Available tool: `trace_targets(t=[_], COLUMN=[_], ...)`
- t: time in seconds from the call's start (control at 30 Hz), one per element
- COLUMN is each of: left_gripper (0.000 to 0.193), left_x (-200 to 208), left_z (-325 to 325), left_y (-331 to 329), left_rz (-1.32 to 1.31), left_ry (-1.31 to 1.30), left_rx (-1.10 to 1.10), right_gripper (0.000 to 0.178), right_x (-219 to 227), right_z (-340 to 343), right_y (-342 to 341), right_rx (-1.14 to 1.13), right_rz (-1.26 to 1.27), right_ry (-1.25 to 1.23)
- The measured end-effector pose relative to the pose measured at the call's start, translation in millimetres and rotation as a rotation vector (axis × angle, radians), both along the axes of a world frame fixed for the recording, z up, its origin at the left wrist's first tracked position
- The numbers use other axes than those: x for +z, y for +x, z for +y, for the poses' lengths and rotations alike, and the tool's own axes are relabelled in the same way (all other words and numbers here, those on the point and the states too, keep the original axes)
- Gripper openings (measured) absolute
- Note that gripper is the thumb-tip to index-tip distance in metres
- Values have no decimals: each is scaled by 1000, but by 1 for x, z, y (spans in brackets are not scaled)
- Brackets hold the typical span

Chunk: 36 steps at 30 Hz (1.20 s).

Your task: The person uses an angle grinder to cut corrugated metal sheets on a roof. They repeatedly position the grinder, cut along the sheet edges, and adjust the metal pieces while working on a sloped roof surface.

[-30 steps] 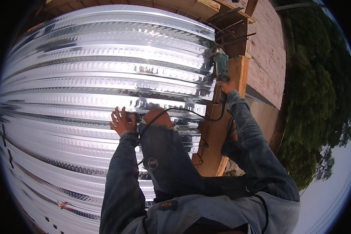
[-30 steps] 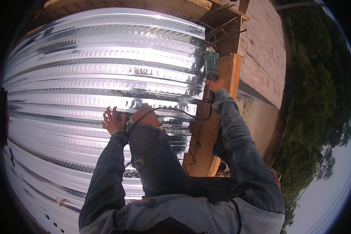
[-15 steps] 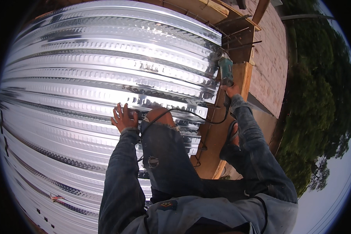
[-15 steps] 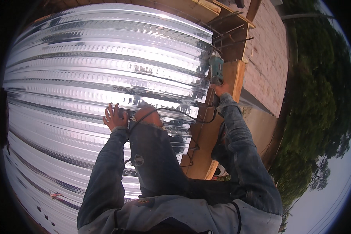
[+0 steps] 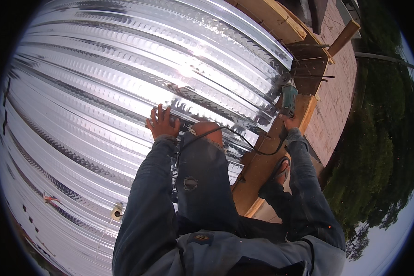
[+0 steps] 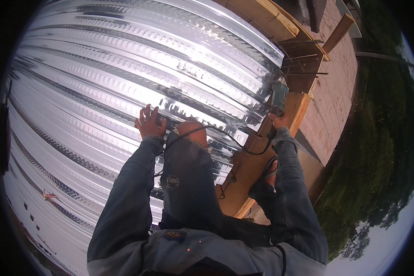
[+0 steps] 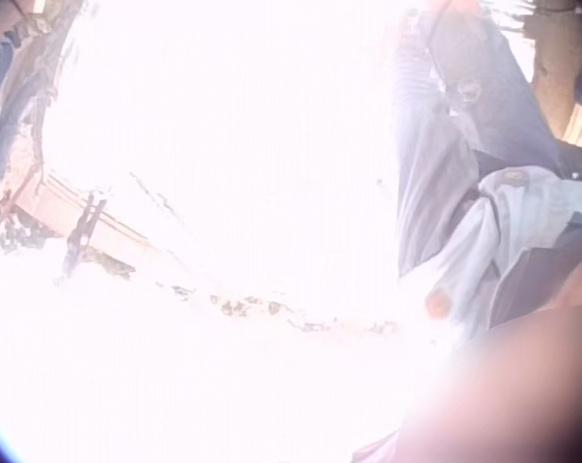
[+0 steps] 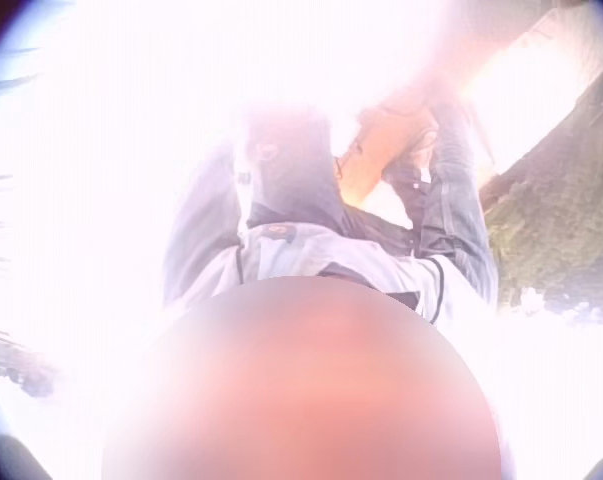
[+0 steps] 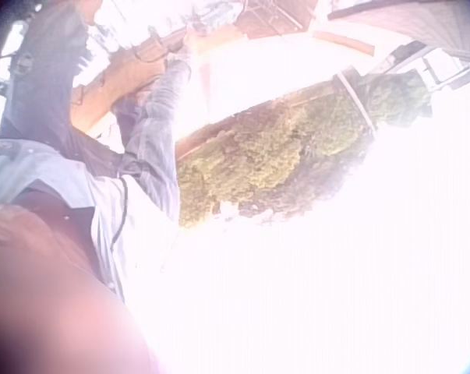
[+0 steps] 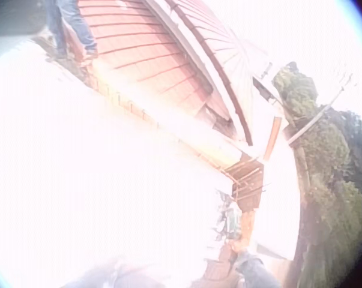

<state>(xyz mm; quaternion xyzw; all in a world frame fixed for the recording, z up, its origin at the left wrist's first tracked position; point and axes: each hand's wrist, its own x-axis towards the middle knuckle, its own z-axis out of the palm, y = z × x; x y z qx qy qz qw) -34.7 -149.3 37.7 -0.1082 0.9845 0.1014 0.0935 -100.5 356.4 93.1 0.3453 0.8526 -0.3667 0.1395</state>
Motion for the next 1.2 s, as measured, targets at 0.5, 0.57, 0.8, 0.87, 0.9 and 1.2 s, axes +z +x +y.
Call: trace_targets(t=[0.5,0.57,0.8,0.87,0.9,1.2], left_gripper=[62,62,61,61,61,63], left_x=[2,0,-6,-4,-3,3], left_z=[6,8,3,4,2,10], left_y=[-7,-7,-3,-2,-1,-12], left_rz=[1,16,49,23,19,-52], left_ry=[143,163,136,127,122,53], left_rx=[16,10,11,8,12,-51], right_gripper=[35,34,39,36,35,33], right_x=[2,-6,-24,-27,-27,62], right_z=[18,33,36,32,29,-60], right_y=[2,6,5,18,27,44], right_rx=[46,48,-28,-16,-14,-572], right_rz=[98,131,64,220,296,-30], right_ry=[-1,0,-30,-28,-27,-476])
